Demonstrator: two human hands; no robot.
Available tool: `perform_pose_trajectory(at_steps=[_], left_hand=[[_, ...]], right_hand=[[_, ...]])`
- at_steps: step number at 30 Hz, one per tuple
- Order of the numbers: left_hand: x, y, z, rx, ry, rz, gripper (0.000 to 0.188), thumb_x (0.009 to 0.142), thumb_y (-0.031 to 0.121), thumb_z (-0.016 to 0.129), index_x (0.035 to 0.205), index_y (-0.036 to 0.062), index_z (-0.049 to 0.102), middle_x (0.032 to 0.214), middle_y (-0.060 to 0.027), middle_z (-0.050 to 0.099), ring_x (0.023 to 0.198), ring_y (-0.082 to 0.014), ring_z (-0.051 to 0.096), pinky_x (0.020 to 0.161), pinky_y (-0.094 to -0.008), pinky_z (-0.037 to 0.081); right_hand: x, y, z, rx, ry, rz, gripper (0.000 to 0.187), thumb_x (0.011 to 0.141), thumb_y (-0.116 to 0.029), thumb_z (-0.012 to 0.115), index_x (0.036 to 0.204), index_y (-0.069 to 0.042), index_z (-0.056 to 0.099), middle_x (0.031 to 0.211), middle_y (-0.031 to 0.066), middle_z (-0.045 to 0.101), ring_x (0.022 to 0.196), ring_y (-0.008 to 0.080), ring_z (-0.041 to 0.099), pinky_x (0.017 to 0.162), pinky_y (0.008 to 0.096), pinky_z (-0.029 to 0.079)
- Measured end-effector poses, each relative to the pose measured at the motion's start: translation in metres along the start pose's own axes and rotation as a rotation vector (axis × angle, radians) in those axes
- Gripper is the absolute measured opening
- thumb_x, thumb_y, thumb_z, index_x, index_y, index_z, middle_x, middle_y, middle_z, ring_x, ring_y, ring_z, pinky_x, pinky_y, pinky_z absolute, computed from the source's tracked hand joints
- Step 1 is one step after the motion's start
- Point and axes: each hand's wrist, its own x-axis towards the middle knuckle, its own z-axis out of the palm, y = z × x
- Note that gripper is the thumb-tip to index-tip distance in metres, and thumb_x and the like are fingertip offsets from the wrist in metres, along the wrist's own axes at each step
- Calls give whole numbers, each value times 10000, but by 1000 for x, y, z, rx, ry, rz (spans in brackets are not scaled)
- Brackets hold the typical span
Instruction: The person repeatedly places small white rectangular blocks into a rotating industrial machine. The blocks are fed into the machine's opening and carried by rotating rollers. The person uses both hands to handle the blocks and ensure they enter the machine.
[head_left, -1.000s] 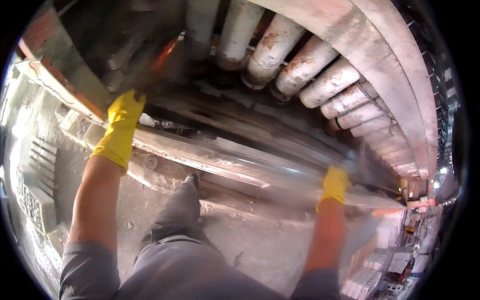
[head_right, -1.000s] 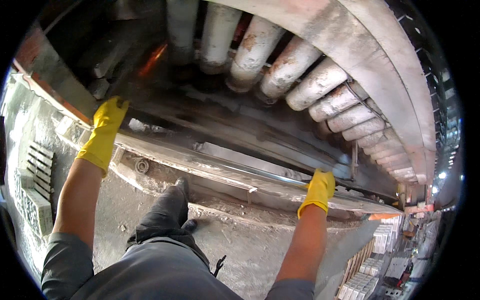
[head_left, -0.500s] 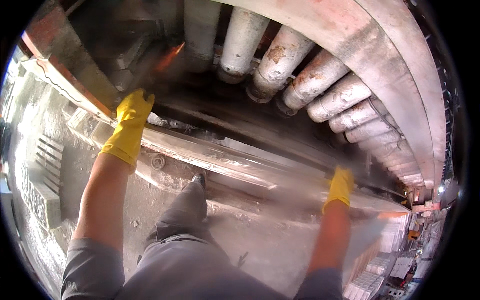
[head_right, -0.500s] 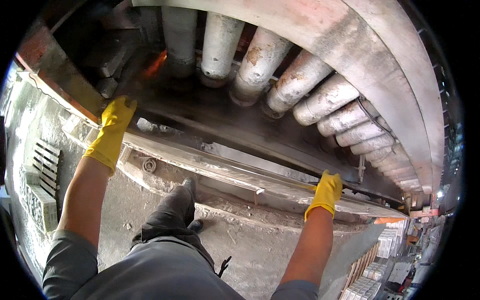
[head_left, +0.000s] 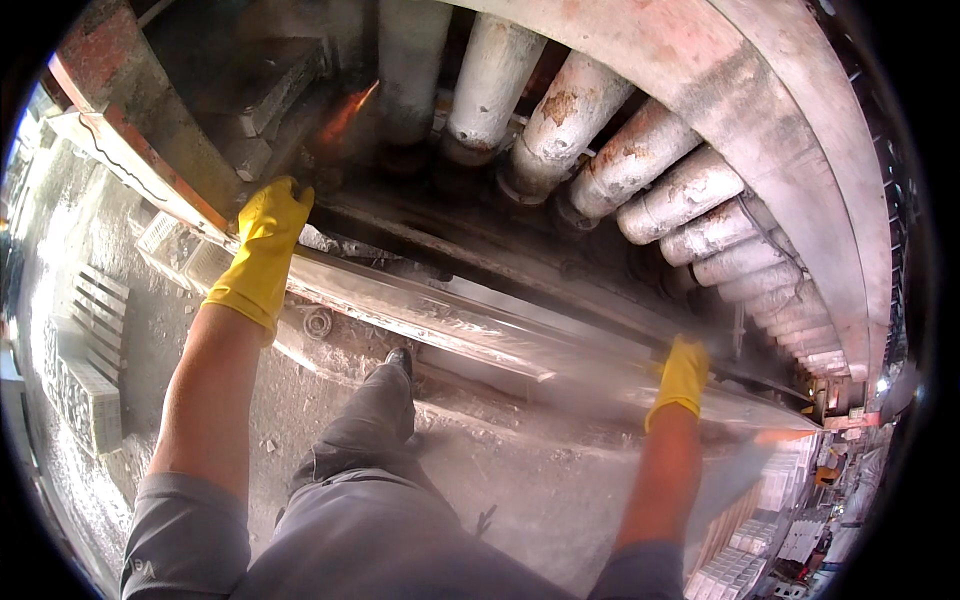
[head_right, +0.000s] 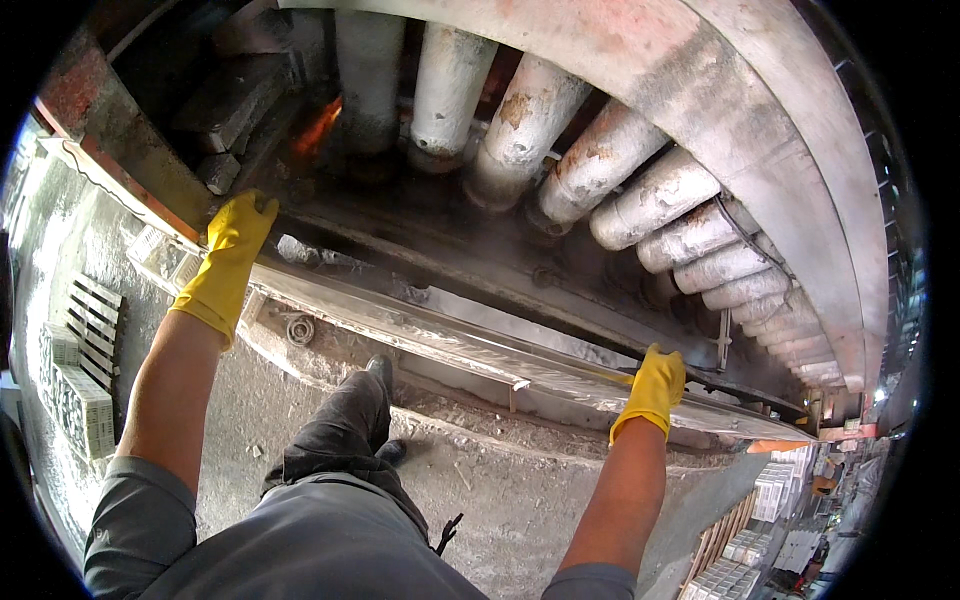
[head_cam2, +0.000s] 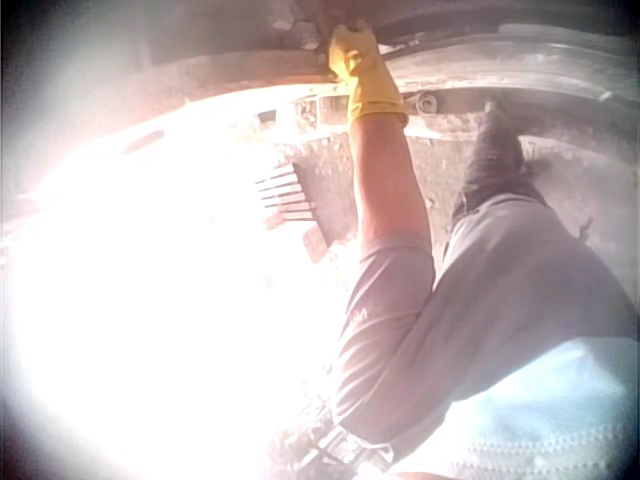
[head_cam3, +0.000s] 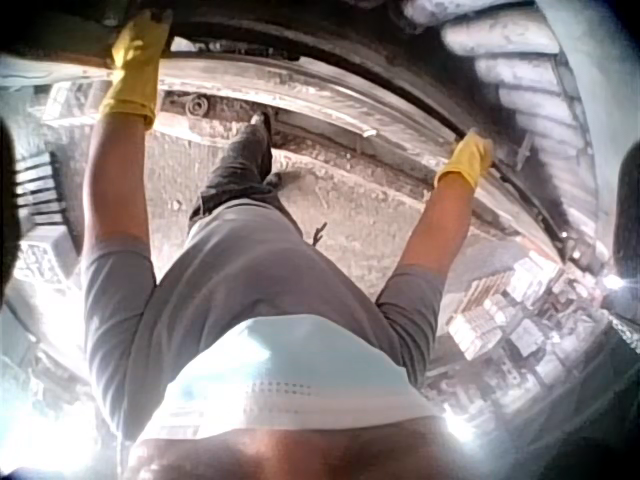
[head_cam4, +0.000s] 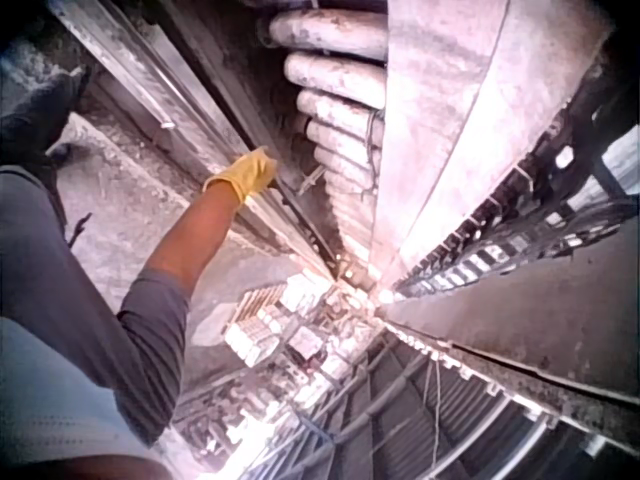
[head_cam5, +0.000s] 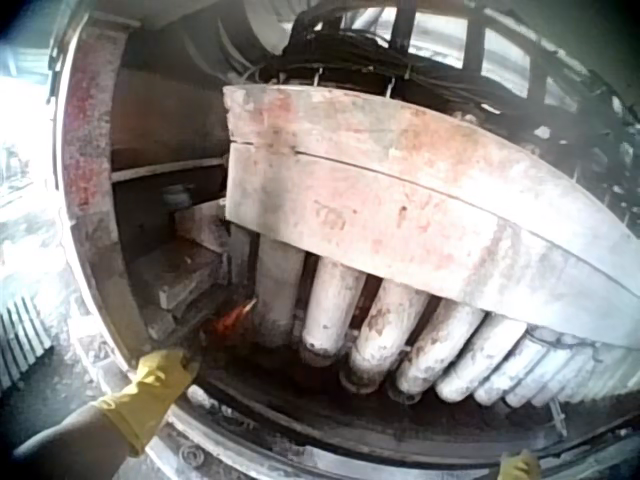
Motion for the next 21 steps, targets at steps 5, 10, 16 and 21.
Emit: perform_pose_trajectory(at_steps=[5,10,16,21], left_hand=[[-22,-10,-7,-2,3,6,415,916,437,674,1117,78,733,1121,-151,753,1072,-348,706,925,-432,541],[-41,-24,-13,-5,8,1,417,916,434,679,1133,82,730,1131,-142,753,1076,-346,705,925,-432,541],[-60,-40,-11,-22,50,31,415,911,453,683,1111,92,728,1119,-155,749,1063,-365,703,909,-458,546],[-73,-41,-17,-18,25,13,429,915,452,680,1143,91,728,1128,-162,747,1076,-367,701,919,-460,544]], right_hand=[[-2,29,16,104,-19,39,601,961,-519,577,1316,-39,652,1330,221,671,1197,398,664,976,501,529],[-19,47,19,71,6,-18,598,957,-508,573,1296,-23,663,1290,234,687,1187,409,663,977,504,525],[-46,58,6,82,-46,-10,591,959,-500,576,1267,-2,663,1263,243,695,1177,417,664,982,503,518],[-57,69,7,51,-24,-5,580,969,-491,571,1256,5,657,1246,245,701,1150,408,679,978,495,522]])
